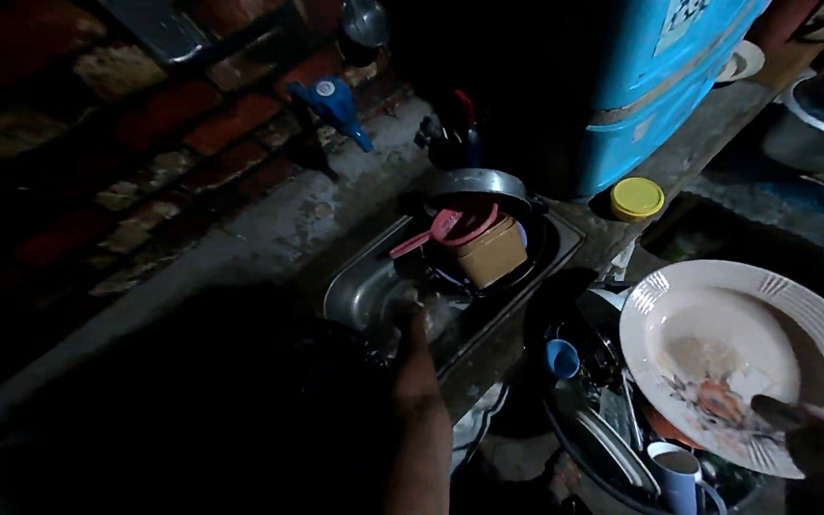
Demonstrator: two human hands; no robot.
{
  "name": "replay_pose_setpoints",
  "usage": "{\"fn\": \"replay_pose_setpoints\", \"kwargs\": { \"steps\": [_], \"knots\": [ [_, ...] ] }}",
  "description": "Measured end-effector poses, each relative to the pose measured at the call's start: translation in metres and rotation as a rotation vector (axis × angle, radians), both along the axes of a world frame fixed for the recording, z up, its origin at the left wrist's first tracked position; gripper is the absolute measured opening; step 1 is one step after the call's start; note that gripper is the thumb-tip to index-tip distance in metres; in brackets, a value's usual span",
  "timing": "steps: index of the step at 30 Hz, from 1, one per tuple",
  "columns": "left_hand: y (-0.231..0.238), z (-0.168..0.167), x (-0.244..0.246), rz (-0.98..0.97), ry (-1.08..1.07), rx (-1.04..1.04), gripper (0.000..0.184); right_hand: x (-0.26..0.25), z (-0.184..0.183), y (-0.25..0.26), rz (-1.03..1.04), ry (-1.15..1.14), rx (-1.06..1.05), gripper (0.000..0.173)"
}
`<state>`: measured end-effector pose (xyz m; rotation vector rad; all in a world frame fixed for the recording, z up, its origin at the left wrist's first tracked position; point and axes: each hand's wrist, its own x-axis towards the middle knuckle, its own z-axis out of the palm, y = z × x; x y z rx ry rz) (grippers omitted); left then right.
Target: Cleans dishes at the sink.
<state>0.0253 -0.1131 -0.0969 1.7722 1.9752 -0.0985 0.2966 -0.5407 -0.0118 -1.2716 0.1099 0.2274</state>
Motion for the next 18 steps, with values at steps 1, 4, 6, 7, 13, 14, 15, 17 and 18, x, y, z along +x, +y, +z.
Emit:
{"fn": "replay_pose_setpoints", "kwargs": {
  "steps": [1,4,6,7,13,14,15,17,18],
  "knots": [
    [-0.001,0.011,0.006,0.005,0.010,-0.044,0.048,0.001,-0.003,-0.001,0.014,0.002,-0.005,0.039],
    [-0.004,0.023,0.013,-0.024,0.008,-0.152,0.046,0.004,-0.004,-0.003,0.040,-0.005,0.023,0.037],
    [-0.005,0.003,0.019,-0.005,0.013,-0.092,0.043,0.002,0.001,-0.003,0.053,-0.011,0.050,0.040],
    [-0.008,-0.008,0.022,-0.013,0.068,-0.013,0.042,-0.001,0.005,-0.002,0.042,-0.008,0.044,0.041],
    [-0.004,-0.046,0.008,0.196,-0.110,0.474,0.036,-0.007,-0.001,0.004,-0.057,0.090,-0.111,0.019],
    [0.001,-0.035,0.000,0.257,-0.241,0.353,0.041,-0.008,-0.003,0.005,-0.053,0.120,-0.172,0.036],
    [0.001,-0.019,-0.008,0.315,-0.460,0.278,0.043,-0.010,-0.002,0.007,-0.048,0.138,-0.219,0.045],
    [-0.007,-0.010,-0.013,0.474,-1.010,0.332,0.027,-0.013,-0.005,0.011,-0.046,0.149,-0.261,0.045],
    [-0.014,-0.001,-0.007,0.531,-1.263,0.367,0.014,-0.014,-0.013,0.009,-0.041,0.149,-0.262,0.043]
  ]
}}
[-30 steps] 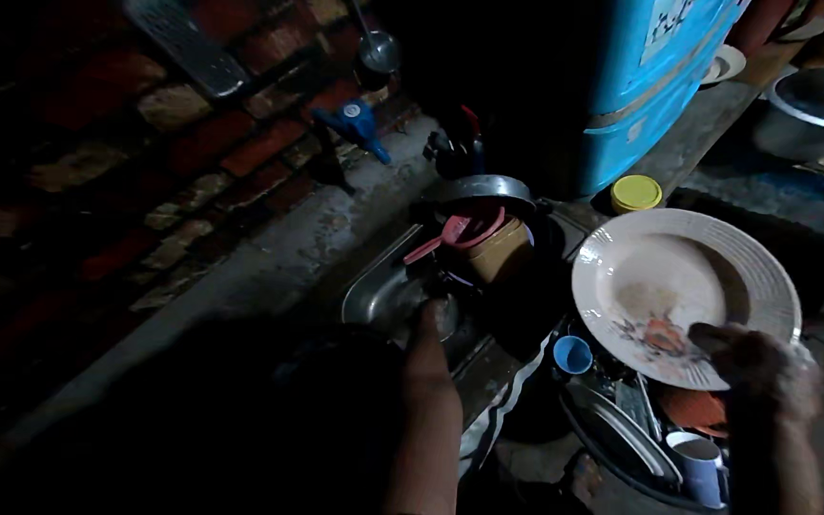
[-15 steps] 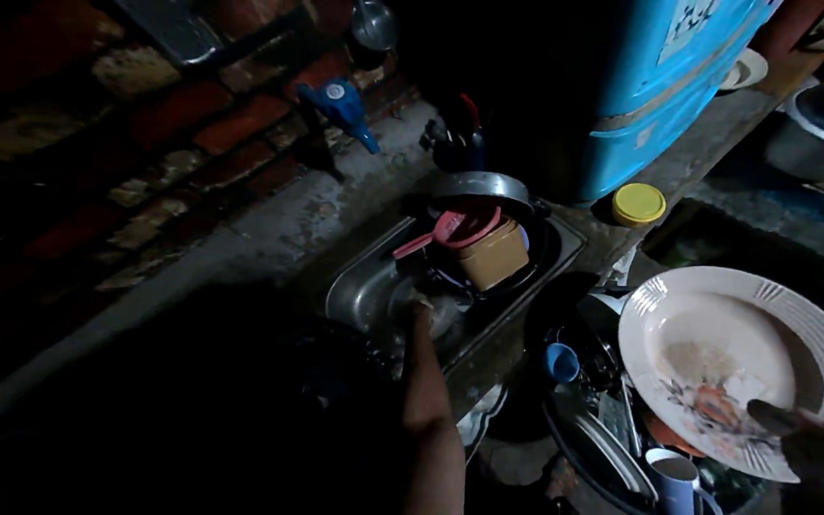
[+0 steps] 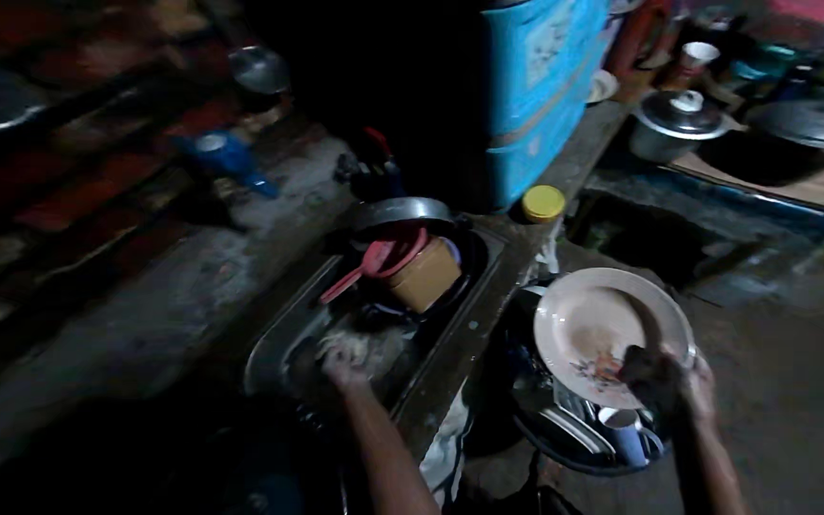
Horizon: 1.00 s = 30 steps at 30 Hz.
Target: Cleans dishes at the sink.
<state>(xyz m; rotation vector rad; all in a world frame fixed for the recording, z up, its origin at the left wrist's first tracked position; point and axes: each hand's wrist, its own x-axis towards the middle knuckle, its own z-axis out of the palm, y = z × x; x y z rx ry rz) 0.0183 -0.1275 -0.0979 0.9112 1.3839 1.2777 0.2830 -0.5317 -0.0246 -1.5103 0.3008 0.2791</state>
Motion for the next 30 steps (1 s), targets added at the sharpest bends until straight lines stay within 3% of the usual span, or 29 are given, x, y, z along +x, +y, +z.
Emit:
{"fn": "replay_pose_setpoints", "kwargs": {
  "steps": [2,3,5,7,9,12,14,16,17,24,27,30],
  "knots": [
    [-0.028,0.037,0.011,-0.111,-0.478,0.093,0.020,-0.001,-0.016,-0.002,0.001,0.003,0.013,0.040],
    [-0.046,0.054,0.020,-0.197,-0.592,0.102,0.025,-0.004,-0.019,-0.001,0.002,0.002,0.026,0.038],
    [-0.081,0.075,0.045,-0.453,-0.651,0.125,0.030,-0.009,-0.023,0.001,0.017,0.038,0.058,0.037],
    [-0.114,0.083,0.079,-0.775,-0.579,0.134,0.023,-0.013,-0.031,0.003,0.044,0.074,0.093,0.037],
    [-0.145,0.080,0.118,-1.029,-0.549,0.004,0.026,-0.016,-0.039,0.005,0.078,0.097,0.148,0.039],
    [-0.200,0.074,0.168,-1.132,-0.161,-0.113,0.021,-0.022,-0.049,0.007,0.104,0.087,0.256,0.033],
    [-0.225,0.074,0.191,-1.235,0.244,0.096,0.027,-0.025,-0.053,0.008,0.110,0.066,0.286,0.024],
    [-0.243,0.088,0.204,-1.322,0.778,0.235,0.041,-0.026,-0.057,0.005,0.107,0.038,0.306,0.024],
    [-0.249,0.087,0.209,-1.363,0.932,0.290,0.044,-0.026,-0.059,0.003,0.095,0.027,0.309,0.024],
    [-0.250,0.071,0.185,-1.824,1.089,0.881,0.064,-0.018,-0.058,-0.027,-0.004,-0.024,0.167,0.035],
    [-0.245,0.044,0.192,-1.706,1.064,1.085,0.056,-0.027,-0.053,-0.034,0.017,0.005,0.163,0.031],
    [-0.275,0.012,0.207,-1.572,0.948,1.187,0.053,-0.034,-0.044,-0.033,0.062,0.010,0.082,0.033]
  ]
}}
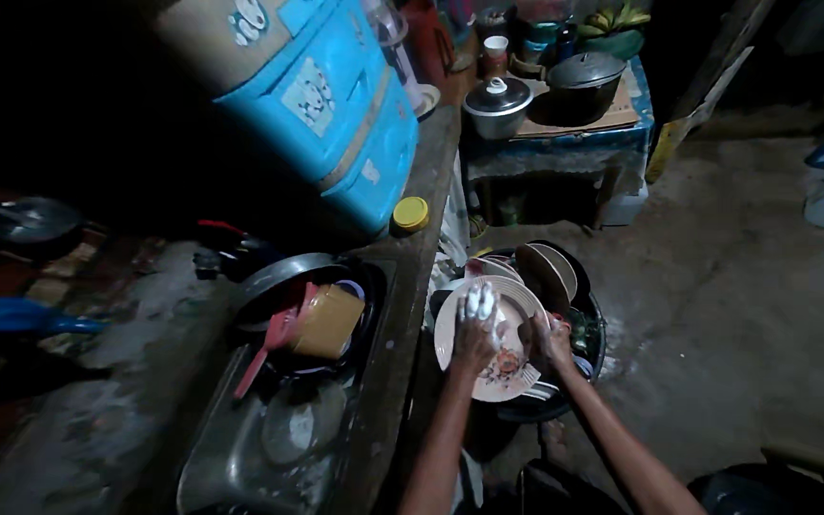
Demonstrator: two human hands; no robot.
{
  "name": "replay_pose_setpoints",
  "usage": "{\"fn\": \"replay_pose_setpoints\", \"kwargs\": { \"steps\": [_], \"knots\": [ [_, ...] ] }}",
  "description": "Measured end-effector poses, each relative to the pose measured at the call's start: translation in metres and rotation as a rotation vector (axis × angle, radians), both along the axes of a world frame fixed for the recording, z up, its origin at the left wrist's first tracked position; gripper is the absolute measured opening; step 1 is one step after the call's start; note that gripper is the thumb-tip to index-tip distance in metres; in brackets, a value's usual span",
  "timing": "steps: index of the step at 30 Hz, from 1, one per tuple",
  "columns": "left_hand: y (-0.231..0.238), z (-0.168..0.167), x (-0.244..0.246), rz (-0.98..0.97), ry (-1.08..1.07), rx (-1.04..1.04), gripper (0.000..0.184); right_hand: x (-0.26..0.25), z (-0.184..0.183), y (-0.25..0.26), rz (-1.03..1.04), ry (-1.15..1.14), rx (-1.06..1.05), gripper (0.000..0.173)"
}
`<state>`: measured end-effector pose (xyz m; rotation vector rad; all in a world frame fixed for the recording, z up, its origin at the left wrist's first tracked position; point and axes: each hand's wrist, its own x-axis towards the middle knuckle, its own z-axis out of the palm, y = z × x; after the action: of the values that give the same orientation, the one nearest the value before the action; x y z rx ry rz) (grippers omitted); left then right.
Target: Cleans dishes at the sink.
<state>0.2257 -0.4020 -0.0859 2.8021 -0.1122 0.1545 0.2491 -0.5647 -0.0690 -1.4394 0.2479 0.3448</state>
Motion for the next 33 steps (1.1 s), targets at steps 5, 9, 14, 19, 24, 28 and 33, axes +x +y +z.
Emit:
{"fn": "replay_pose_setpoints", "kwargs": {
  "steps": [5,9,14,19,24,28,33],
  "knots": [
    [-0.034,-0.022,-0.032,-0.112,0.108,-0.191,0.045,0.023,-0.016,-0.017,-0.057,-0.099,-0.154,0.037],
    [-0.004,-0.023,-0.011,0.171,0.163,-0.052,0.041,0.026,-0.021,-0.029,-0.108,-0.132,-0.152,0.031],
    [-0.046,-0.023,0.031,0.020,0.029,-0.186,0.049,0.014,-0.041,-0.011,-0.065,-0.013,-0.027,0.032],
    [-0.050,-0.042,-0.001,-0.290,0.137,-0.257,0.046,0.036,-0.045,-0.019,-0.121,-0.013,-0.110,0.042],
    [-0.002,-0.046,0.010,0.153,0.235,-0.133,0.043,0.037,-0.043,-0.028,-0.125,-0.174,-0.087,0.040],
    [-0.030,-0.052,0.050,0.237,0.021,-0.166,0.055,0.024,-0.039,-0.016,-0.064,-0.210,-0.046,0.035],
    [-0.057,-0.065,0.017,-0.226,-0.063,-0.326,0.044,0.047,-0.037,-0.023,-0.132,-0.193,-0.148,0.037]
  ]
}}
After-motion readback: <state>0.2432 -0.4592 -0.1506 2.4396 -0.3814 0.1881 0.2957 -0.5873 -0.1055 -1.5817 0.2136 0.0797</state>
